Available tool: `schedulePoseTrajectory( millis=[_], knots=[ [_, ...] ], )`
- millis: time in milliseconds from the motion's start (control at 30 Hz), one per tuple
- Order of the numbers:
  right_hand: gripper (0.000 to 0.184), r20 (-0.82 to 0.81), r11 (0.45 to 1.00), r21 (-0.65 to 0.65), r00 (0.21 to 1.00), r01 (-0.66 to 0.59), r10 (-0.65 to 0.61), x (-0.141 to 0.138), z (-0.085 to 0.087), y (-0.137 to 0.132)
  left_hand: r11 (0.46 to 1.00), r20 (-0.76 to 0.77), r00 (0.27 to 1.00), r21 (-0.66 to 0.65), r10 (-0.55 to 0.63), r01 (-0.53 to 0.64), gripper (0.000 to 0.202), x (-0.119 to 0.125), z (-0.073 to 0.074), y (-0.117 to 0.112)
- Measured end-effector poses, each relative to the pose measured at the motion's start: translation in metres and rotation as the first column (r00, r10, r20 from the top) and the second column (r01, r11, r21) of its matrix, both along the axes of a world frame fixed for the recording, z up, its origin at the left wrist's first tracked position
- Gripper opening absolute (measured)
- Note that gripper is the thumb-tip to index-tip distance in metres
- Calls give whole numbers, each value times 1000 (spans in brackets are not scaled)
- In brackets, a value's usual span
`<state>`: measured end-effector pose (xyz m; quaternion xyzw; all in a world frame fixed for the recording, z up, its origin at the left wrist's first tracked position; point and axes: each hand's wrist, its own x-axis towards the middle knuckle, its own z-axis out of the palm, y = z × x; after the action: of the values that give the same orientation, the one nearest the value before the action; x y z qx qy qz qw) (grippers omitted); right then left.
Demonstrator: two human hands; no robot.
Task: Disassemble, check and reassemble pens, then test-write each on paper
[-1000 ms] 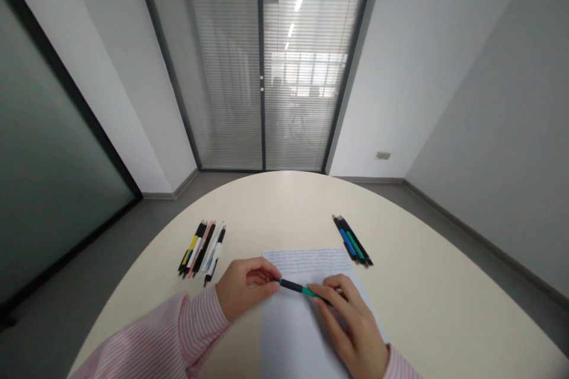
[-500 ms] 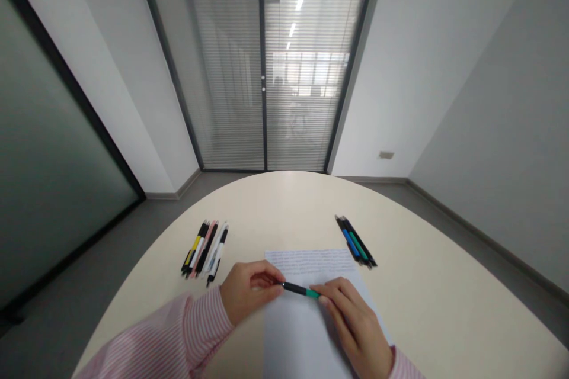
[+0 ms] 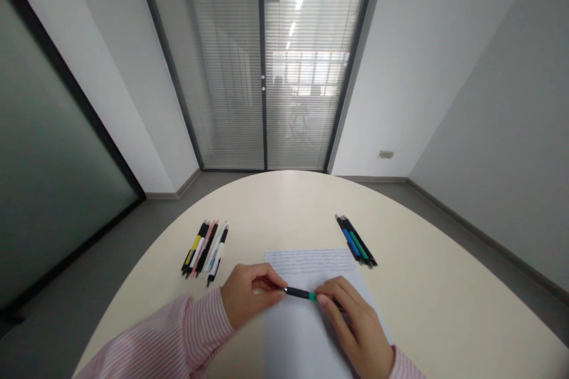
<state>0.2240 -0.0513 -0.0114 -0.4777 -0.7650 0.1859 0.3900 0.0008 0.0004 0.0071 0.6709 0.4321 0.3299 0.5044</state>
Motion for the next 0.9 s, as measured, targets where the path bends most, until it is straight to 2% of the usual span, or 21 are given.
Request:
schedulePoseTrajectory(
  millis=[167,333,400,533,700,900],
  knots=[
    [4,-20,1000,10,1000,-12,12,0,2,0,1000,10,1000,-19,22,-21,15,0,1,1],
    [18,-25,999,-1,999,-36,36,0,1,-1,999,-9,1000,-15,29,-30,16,0,0,2],
    [9,-31,1000,2,999,-14,14,1,1,-1,999,-2,999,-19,42,-42,17,0,-1,2],
    [4,-34,1000,19,999,2,-2,2,2,-1,997,8,998,-47,54,-54,17,0,-2,2],
    [19,-18,1000,-11,1000,-18,18,2,4,-1,997,18,998,-45,59,-58,17,1,2,3],
    [5,-10,999,17,999,47,-47,0,3,-2,997,27,998,-60,57,-55,17,2,2,2]
  ],
)
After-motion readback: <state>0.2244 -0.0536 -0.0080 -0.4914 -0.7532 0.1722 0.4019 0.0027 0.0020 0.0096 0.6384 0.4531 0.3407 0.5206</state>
